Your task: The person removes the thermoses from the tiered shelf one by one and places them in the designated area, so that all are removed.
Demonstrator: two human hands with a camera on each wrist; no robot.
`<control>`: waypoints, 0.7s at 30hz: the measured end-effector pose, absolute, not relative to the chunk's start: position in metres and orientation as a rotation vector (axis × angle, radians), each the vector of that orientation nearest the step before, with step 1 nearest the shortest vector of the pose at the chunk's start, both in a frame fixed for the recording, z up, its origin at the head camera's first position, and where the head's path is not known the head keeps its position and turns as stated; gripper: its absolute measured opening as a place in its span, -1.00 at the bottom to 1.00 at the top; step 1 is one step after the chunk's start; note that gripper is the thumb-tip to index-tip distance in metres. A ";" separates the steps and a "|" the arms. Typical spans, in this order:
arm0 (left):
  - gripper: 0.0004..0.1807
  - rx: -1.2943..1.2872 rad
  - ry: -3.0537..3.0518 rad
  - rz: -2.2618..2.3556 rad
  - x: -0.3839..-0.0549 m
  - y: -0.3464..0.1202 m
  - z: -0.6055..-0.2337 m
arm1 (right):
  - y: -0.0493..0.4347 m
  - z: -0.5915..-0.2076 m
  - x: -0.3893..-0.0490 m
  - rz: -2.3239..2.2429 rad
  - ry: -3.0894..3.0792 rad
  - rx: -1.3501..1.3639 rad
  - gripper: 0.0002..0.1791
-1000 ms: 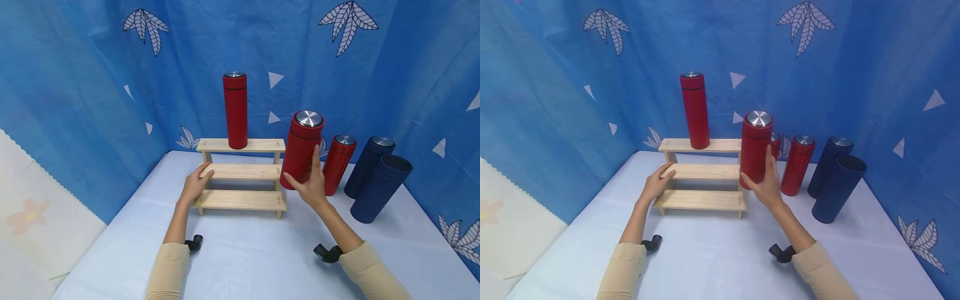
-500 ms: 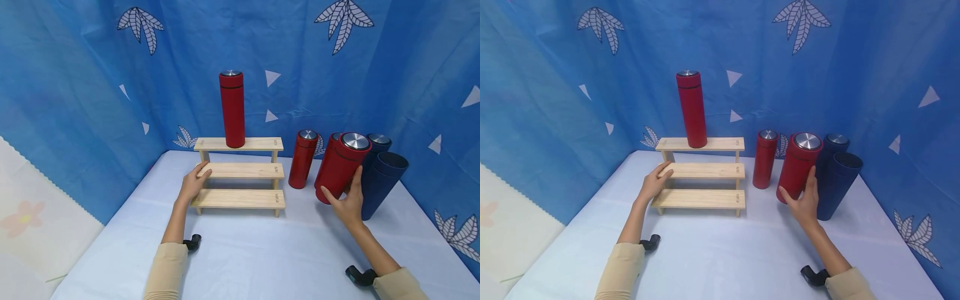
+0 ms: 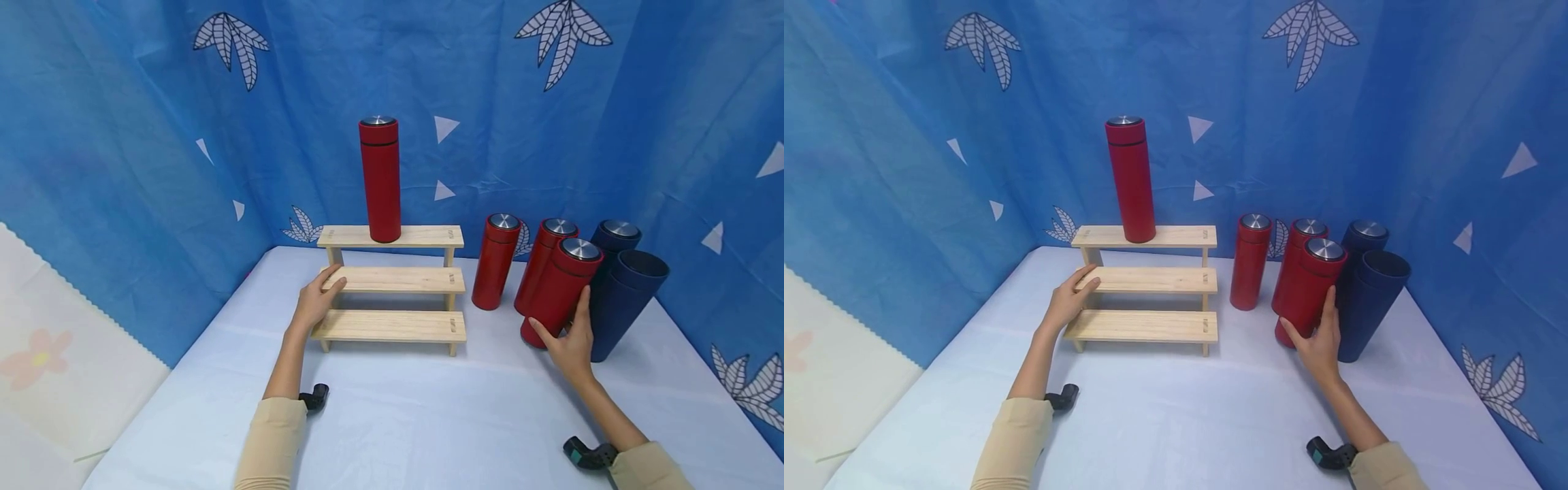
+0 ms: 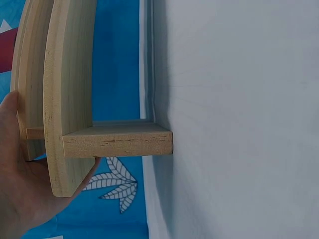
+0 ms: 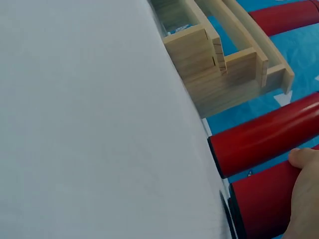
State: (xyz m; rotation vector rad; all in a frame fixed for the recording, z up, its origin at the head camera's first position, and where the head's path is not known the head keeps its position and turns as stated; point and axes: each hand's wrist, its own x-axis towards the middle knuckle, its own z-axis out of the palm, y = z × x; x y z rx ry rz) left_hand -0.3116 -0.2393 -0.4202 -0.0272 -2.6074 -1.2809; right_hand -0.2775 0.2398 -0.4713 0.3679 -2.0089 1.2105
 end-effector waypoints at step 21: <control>-0.27 -0.045 -2.602 -1.284 -0.311 -0.240 -0.421 | 0.238 -0.469 -0.277 1.189 -1.982 0.318 0.19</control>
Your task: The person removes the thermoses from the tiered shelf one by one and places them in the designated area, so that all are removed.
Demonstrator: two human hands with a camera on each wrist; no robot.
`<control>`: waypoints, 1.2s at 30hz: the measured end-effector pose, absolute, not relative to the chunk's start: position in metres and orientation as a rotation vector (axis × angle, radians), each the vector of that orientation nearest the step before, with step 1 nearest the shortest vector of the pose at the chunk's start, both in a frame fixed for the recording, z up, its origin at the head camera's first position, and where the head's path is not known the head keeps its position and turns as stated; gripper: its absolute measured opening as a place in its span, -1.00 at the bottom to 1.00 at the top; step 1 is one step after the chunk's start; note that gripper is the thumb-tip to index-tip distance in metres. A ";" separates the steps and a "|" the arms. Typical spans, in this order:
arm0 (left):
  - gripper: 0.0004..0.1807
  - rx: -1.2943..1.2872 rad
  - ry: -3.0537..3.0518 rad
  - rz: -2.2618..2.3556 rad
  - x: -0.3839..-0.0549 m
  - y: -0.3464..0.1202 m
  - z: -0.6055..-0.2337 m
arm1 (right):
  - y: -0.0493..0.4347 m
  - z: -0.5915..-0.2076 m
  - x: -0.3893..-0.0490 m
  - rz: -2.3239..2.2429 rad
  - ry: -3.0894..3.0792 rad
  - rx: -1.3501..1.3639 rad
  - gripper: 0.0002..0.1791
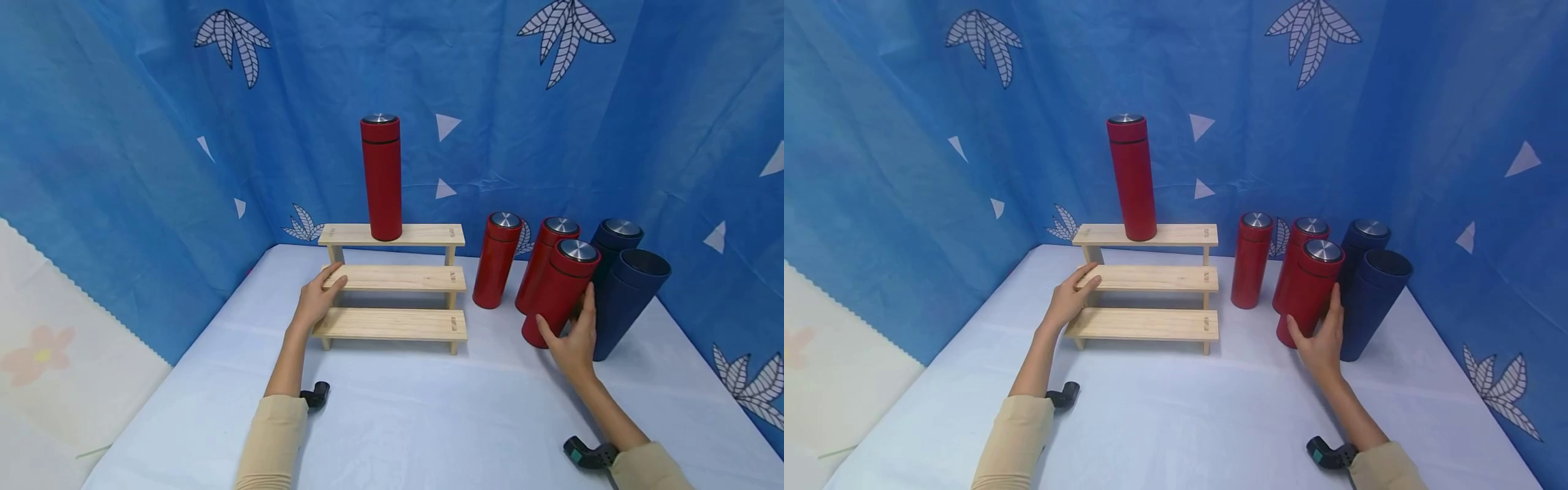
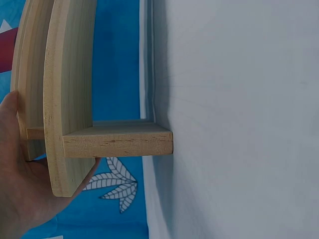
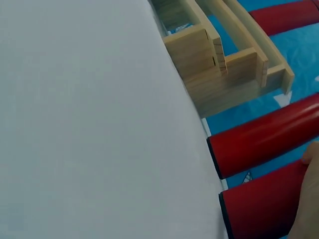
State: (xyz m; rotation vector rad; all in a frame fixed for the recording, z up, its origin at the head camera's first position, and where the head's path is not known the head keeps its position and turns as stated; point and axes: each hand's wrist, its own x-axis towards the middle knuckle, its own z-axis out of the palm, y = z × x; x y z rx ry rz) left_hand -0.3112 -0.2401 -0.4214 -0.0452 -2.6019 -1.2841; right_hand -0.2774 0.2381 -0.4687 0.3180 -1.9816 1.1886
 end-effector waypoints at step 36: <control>-0.28 -0.035 -2.603 -1.270 -0.310 -0.239 -0.421 | 0.039 -0.406 -0.275 1.044 -1.796 0.982 -0.56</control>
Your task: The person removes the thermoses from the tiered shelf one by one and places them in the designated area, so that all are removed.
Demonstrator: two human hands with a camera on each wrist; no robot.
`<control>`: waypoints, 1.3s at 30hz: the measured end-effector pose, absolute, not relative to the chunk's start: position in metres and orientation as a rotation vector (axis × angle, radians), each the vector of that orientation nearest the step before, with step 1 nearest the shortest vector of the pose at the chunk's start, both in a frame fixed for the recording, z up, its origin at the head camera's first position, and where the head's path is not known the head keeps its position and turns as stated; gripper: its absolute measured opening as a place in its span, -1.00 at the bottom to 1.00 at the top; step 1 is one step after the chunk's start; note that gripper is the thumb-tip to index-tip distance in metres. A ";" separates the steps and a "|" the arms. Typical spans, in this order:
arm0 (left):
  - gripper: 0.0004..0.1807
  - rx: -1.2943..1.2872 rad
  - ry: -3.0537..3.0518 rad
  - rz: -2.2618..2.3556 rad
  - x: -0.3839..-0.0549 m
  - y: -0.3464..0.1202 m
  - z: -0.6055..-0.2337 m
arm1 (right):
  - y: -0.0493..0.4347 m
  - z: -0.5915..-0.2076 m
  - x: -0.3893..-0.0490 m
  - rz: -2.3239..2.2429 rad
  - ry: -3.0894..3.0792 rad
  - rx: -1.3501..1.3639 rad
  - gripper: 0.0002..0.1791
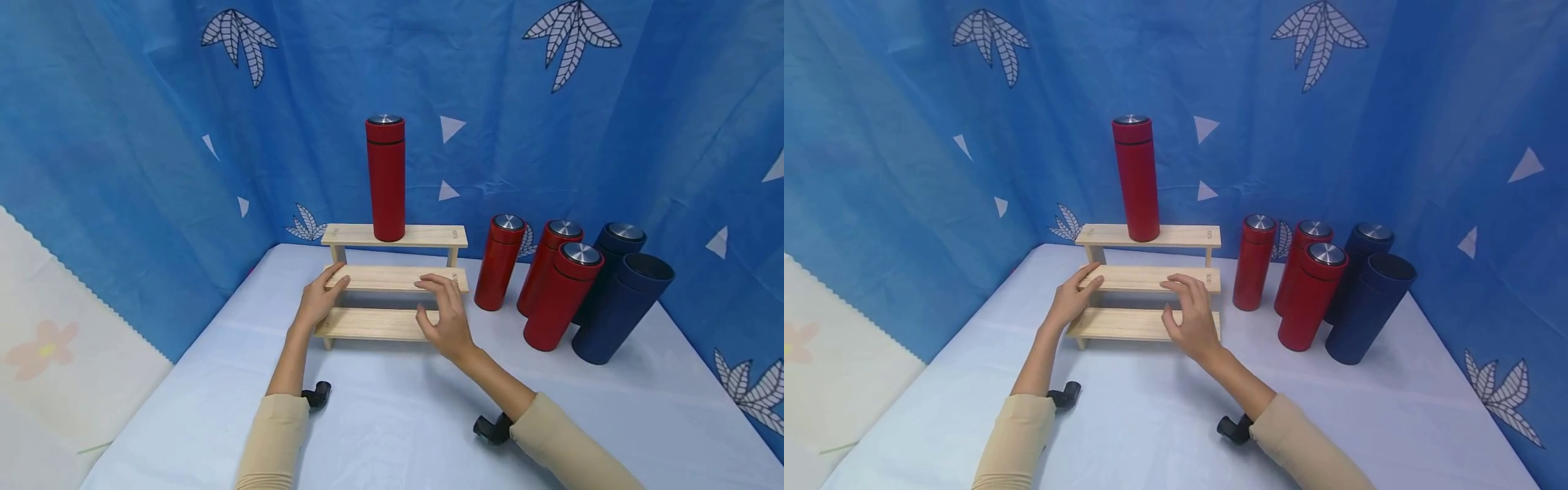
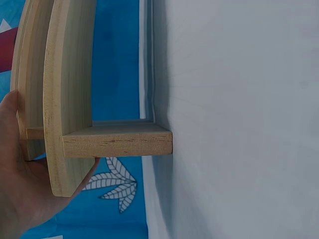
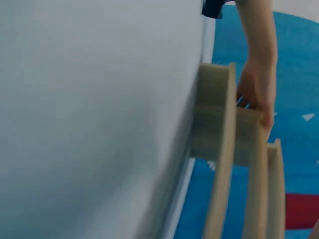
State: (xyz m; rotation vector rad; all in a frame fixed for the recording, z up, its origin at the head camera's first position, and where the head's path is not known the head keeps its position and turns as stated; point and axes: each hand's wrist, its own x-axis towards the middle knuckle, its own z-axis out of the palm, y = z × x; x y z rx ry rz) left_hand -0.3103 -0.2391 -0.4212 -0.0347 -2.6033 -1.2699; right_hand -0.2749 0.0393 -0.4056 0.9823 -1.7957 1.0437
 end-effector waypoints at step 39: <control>-0.30 -0.053 -2.602 -1.275 -0.309 -0.240 -0.423 | -0.012 -0.286 -0.389 1.433 -2.204 0.929 0.20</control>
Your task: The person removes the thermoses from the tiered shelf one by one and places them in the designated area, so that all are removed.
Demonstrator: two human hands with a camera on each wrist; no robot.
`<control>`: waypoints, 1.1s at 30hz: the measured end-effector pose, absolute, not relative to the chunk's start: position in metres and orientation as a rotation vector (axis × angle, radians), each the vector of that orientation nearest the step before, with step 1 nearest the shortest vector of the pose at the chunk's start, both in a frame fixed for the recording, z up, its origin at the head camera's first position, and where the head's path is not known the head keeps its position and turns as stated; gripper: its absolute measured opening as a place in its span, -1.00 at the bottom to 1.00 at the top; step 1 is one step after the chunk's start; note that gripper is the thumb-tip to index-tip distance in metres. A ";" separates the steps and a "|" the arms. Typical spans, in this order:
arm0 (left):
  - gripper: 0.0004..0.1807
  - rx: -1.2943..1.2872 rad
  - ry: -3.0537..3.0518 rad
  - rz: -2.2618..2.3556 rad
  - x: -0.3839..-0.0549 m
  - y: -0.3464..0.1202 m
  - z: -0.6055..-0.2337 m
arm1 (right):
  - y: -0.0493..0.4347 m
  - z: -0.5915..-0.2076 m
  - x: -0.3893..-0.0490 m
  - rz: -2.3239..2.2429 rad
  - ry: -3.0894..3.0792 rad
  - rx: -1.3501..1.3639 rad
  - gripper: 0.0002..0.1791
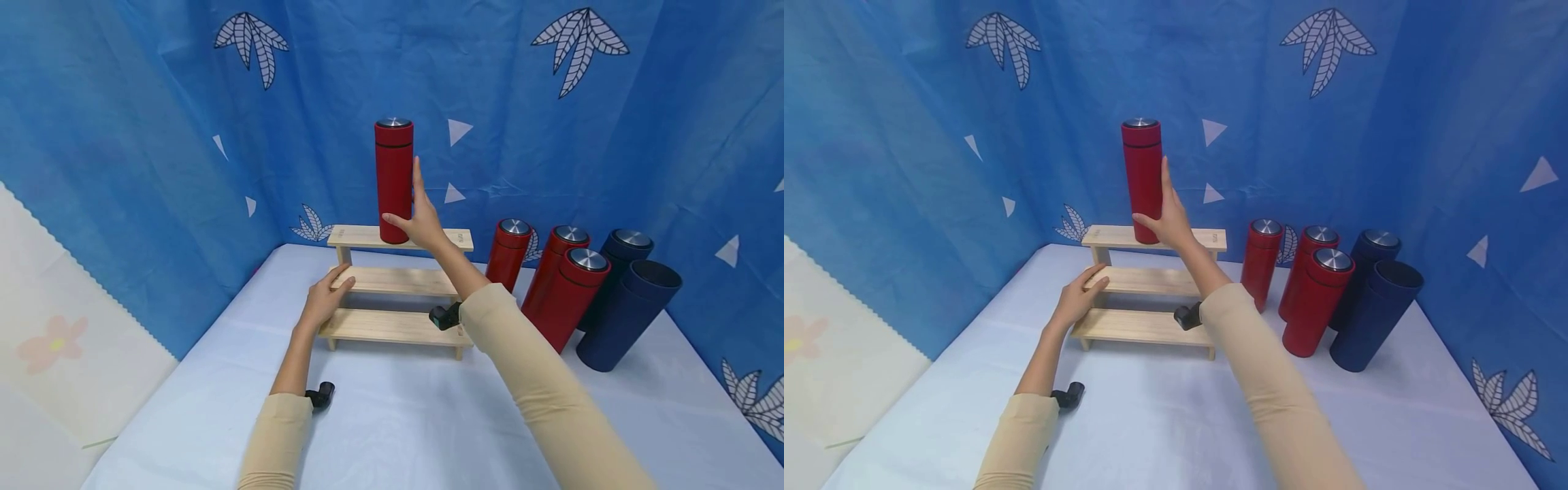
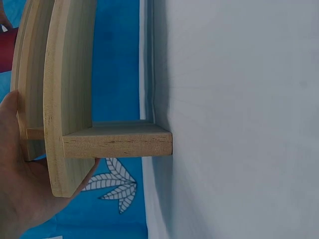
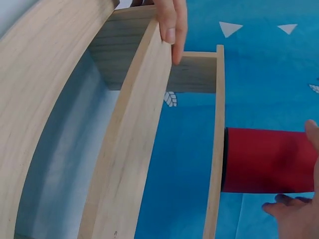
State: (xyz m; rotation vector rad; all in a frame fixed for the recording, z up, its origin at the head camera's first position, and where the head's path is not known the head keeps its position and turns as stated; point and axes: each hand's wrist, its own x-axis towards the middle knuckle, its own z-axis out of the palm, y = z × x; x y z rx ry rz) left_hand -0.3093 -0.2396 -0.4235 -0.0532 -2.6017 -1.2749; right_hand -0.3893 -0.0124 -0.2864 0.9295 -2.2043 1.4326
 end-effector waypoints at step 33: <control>-0.31 -0.066 -2.593 -1.260 -0.309 -0.238 -0.420 | 0.051 -0.322 -0.340 1.276 -1.843 0.877 0.08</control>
